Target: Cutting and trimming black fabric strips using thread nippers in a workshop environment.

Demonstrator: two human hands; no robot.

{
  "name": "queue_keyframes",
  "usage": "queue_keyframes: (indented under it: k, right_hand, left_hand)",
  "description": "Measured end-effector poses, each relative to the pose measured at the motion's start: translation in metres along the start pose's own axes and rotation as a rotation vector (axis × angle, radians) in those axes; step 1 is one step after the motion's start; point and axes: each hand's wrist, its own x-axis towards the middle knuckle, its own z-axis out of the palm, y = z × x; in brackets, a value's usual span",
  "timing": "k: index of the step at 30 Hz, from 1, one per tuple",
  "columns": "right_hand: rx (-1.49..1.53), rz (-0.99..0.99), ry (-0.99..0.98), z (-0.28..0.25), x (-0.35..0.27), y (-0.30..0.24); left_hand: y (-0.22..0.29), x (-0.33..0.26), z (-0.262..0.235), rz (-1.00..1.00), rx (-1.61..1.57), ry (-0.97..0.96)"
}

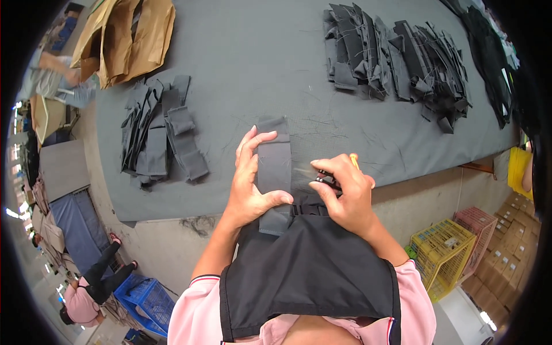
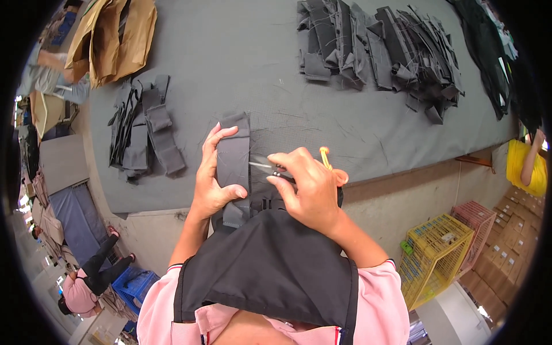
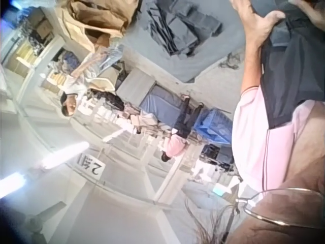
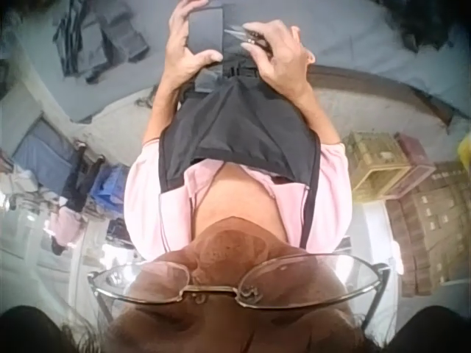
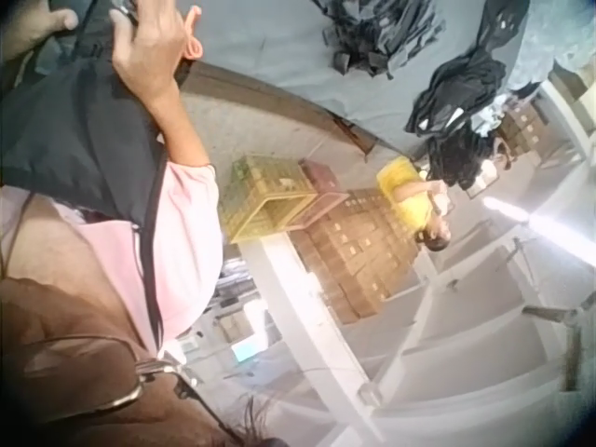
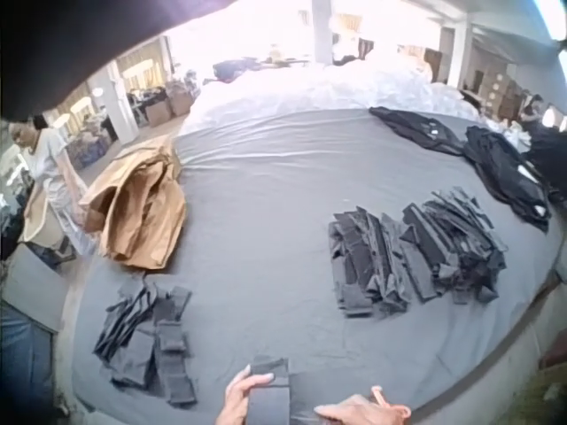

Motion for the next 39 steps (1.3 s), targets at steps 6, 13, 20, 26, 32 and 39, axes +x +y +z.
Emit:
queue_keyframes:
  k: [6, 13, 20, 26, 32, 39]
  right_hand:
    - [0.01, 0.041, 0.013, 0.005, 0.006, 0.002]
    - [0.205, 0.118, 0.03, 0.009, 0.007, 0.009]
    - [0.277, 0.146, -0.049, 0.003, 0.006, 0.011]
    - [0.246, 0.033, -0.016, 0.005, 0.02, 0.001]
    - [0.264, 0.024, -0.127, 0.012, 0.026, 0.0]
    - [0.144, -0.034, -0.087, 0.017, 0.023, 0.001]
  left_hand:
    - [-0.002, 0.0, 0.001, -0.022, -0.014, -0.073]
    - [-0.006, -0.001, -0.003, -0.008, -0.018, -0.08]
    - [-0.005, 0.002, -0.006, 0.006, -0.017, -0.098]
    - [-0.003, 0.004, -0.006, 0.068, 0.039, -0.122]
    - [-0.002, 0.005, -0.006, 0.113, 0.079, -0.154]
    - [-0.001, 0.005, -0.007, 0.105, 0.108, -0.166]
